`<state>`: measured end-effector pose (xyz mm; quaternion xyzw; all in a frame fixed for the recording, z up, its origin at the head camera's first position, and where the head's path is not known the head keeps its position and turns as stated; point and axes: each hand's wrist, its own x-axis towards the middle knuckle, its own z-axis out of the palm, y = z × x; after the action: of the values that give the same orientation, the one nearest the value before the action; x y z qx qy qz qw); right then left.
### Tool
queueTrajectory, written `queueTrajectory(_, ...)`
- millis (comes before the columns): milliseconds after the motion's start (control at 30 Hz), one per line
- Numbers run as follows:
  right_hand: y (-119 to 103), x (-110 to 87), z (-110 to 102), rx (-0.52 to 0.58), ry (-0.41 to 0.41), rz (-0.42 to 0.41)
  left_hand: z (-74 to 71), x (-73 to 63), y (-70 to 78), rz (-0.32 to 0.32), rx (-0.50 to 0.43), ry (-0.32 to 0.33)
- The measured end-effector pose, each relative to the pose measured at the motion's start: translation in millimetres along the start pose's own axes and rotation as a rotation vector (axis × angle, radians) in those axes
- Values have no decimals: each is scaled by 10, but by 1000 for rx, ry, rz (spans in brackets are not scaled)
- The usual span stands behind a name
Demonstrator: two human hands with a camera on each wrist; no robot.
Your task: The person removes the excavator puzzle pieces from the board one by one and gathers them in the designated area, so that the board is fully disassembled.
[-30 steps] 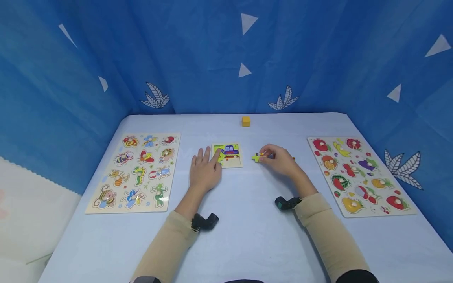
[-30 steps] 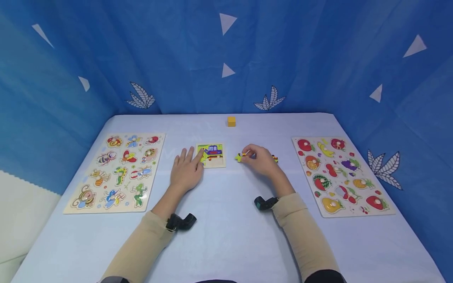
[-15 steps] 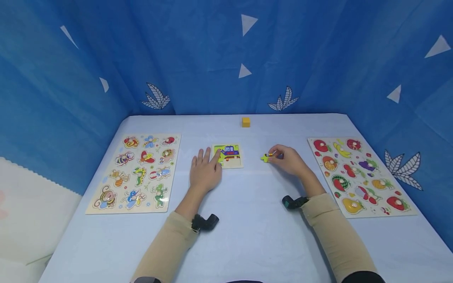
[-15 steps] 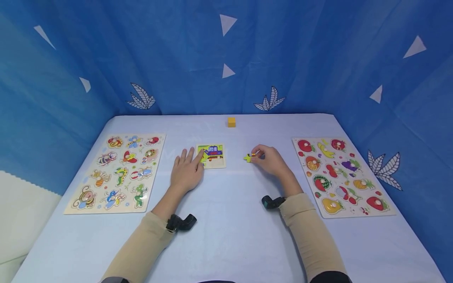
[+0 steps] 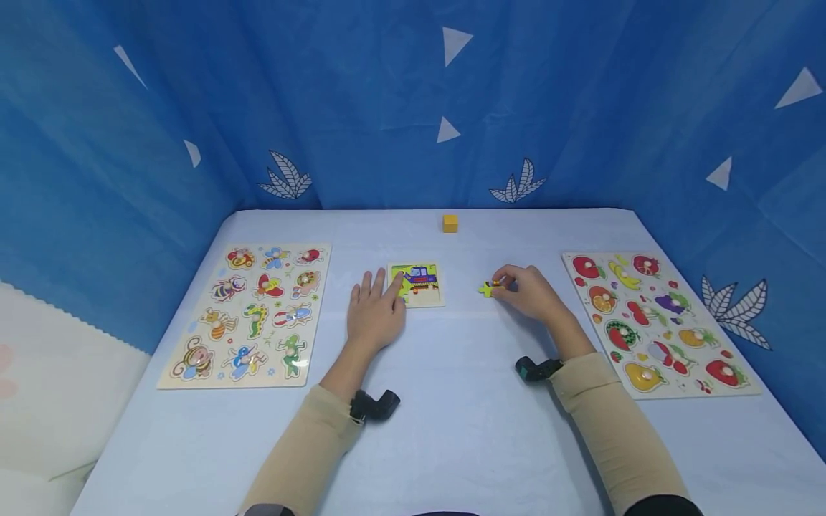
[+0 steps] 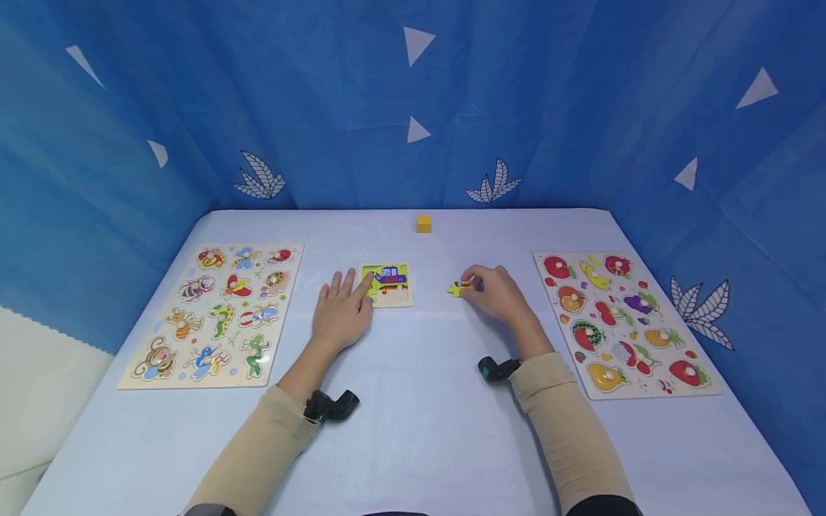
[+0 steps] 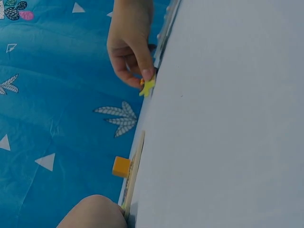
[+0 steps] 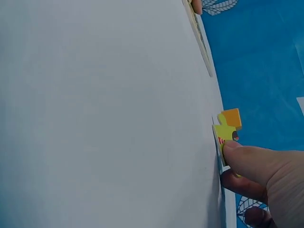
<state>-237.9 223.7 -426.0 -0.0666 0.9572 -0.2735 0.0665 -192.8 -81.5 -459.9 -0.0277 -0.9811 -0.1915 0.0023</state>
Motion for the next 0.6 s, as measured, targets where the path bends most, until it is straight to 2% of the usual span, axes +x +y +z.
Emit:
queueTrajectory(133, -5, -6, 12, -37, 16, 3, 4, 11, -7, 4, -13, -3)
queueTrajectory(333, 5, 2, 20, -84, 47, -46, -13, 18, -20, 12, -4, -30)
queueTrajectory(600, -3, -10, 16, -104, 36, -94, -22, 11, -53, 40, -8, -54)
